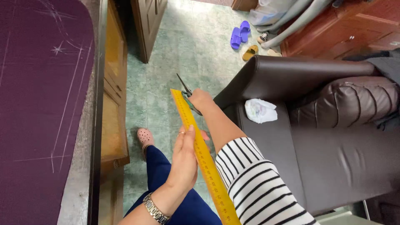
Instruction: The person measures and marks a large piece of purple fabric using a yellow ruler and white chalk. They then use a pair of scissors to cut the fabric along the marked lines.
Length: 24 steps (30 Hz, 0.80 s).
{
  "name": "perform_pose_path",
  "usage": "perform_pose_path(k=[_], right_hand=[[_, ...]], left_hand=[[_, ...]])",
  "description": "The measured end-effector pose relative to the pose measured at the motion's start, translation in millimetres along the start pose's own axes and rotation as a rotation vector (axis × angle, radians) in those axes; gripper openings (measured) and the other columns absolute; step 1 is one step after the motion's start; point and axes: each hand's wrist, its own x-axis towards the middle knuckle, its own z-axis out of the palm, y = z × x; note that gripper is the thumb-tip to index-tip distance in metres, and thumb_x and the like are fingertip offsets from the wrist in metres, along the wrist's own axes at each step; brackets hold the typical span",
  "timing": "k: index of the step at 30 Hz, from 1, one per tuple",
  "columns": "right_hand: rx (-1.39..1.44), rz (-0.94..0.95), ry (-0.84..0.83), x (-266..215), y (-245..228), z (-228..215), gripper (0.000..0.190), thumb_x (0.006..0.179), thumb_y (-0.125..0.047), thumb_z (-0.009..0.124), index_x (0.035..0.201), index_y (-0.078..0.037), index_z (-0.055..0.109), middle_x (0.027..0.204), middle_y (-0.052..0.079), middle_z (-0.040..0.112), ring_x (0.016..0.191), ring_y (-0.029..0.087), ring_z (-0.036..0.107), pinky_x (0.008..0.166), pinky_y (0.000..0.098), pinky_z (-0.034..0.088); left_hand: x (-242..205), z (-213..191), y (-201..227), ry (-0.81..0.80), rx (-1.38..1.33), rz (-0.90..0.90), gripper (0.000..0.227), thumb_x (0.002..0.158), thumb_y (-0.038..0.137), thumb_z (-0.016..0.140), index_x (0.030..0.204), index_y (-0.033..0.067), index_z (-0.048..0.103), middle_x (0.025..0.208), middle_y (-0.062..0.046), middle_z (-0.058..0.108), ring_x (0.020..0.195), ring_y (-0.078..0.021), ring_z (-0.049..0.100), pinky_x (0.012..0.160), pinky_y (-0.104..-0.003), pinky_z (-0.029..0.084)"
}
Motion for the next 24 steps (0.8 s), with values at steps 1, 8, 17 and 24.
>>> perform_pose_path(k=[1,8,17,24], right_hand=[[-0.003,-0.003,0.001,-1,0,-1,0.032,0.098,-0.029,0.053,0.073,-0.009,0.051,0.061,0.005,0.043,0.05,0.021,0.04,0.048,0.0359,0.032],[-0.059,0.003,0.025,10,5,8,0.029,0.091,-0.033,0.055,0.081,-0.006,0.062,0.075,0.01,0.063,0.067,0.03,0.06,0.056,0.0401,0.042],[-0.064,-0.005,0.001,5,2,13,0.032,0.093,-0.034,0.055,0.081,-0.005,0.06,0.075,0.011,0.061,0.066,0.03,0.058,0.056,0.04,0.04],[-0.113,-0.037,0.027,42,13,34,0.033,0.088,-0.033,0.054,0.082,-0.002,0.063,0.078,0.016,0.065,0.071,0.036,0.061,0.059,0.0441,0.045]], left_hand=[[0,0,0,0.001,-0.003,0.003,0.038,0.099,0.036,0.043,0.078,0.0075,0.055,0.069,-0.004,0.043,0.05,-0.013,0.037,0.047,-0.029,0.033],[0,3,3,0.013,-0.026,-0.026,0.033,0.1,0.035,0.041,0.083,0.0082,0.051,0.073,-0.007,0.054,0.051,-0.0167,0.046,0.047,-0.03,0.039],[4,3,3,0.009,-0.066,-0.059,0.023,0.1,0.03,0.044,0.089,0.0098,0.046,0.076,-0.005,0.052,0.049,-0.016,0.044,0.042,-0.032,0.042],[-3,9,25,-0.059,0.095,-0.237,0.077,0.083,0.028,0.054,0.153,0.0311,0.022,0.093,0.003,0.055,0.089,-0.0084,0.059,0.064,-0.031,0.051]])
